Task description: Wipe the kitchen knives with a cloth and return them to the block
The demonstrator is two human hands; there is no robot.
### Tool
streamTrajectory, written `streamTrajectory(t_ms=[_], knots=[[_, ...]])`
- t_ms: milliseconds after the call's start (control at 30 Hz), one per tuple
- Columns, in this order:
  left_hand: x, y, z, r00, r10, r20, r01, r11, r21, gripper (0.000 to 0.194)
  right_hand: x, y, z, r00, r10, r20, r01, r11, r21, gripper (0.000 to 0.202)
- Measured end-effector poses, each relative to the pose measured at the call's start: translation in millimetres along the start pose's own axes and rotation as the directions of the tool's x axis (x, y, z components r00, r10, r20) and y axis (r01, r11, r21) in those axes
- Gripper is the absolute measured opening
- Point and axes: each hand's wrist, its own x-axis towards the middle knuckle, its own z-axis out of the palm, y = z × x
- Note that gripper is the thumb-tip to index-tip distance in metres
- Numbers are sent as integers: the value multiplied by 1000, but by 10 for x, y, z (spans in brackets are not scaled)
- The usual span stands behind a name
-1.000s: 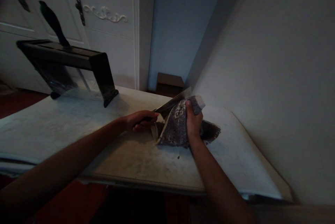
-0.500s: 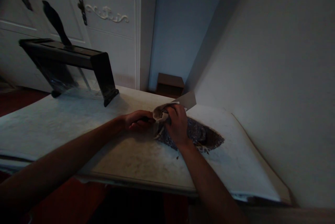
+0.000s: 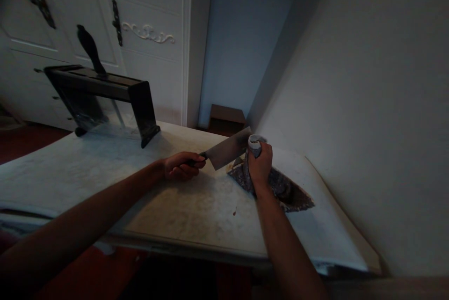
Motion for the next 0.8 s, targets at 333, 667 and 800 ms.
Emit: streamTrajectory(t_ms=[333, 667, 800], knots=[[-25, 30, -118, 989, -47, 139, 44, 999, 24, 24, 31, 15, 5, 968, 248, 45, -250, 968, 25, 35], [-75, 33, -11, 990, -142, -11, 143, 989, 35, 23, -22, -155, -32, 975, 212, -61, -199, 964, 174, 42], [-94, 44, 28, 985, -159, -68, 160, 987, 21, 23, 6, -114, -29, 941, 338, -24, -322, 913, 252, 47]])
